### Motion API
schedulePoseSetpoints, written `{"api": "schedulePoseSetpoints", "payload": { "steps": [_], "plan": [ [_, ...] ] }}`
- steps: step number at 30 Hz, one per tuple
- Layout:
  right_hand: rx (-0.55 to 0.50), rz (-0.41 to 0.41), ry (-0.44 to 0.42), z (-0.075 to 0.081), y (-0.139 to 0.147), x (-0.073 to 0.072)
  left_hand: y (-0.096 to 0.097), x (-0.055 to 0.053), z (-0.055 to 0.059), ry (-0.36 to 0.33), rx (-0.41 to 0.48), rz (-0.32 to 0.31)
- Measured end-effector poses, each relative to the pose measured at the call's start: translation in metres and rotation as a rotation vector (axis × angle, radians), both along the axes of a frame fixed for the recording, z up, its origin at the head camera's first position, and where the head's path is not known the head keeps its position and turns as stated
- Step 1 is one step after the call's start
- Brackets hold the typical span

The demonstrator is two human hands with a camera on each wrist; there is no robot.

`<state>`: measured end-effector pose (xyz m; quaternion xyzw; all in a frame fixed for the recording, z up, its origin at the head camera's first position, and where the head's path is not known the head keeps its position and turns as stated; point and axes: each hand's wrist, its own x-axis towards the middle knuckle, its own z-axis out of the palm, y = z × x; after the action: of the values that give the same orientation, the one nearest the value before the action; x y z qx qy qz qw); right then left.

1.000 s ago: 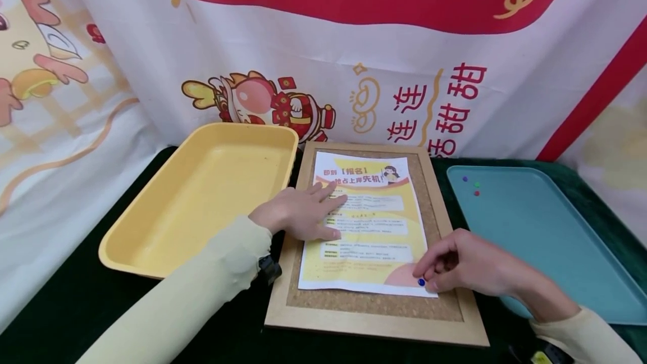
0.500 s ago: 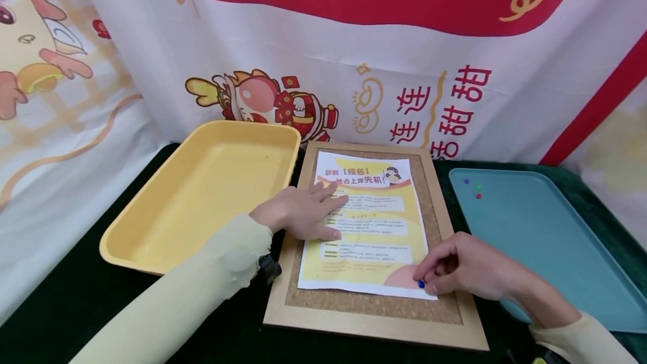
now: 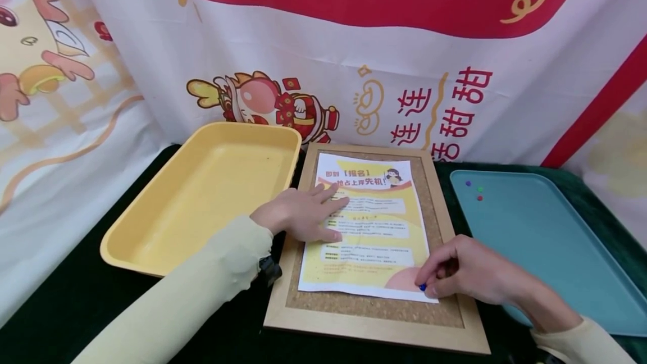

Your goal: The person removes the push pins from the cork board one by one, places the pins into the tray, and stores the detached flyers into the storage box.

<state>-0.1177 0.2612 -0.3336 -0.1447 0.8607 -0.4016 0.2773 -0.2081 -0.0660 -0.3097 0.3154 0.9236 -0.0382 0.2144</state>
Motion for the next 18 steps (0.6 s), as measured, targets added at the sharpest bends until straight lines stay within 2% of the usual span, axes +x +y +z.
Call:
{"api": "schedulePoseSetpoints", "payload": {
  "steps": [18],
  "plan": [
    [0.0,0.008,0.005,-0.0007,-0.0035,0.0022,0.0005,0.0012,0.0006,0.0,0.0,0.01]
  ]
}}
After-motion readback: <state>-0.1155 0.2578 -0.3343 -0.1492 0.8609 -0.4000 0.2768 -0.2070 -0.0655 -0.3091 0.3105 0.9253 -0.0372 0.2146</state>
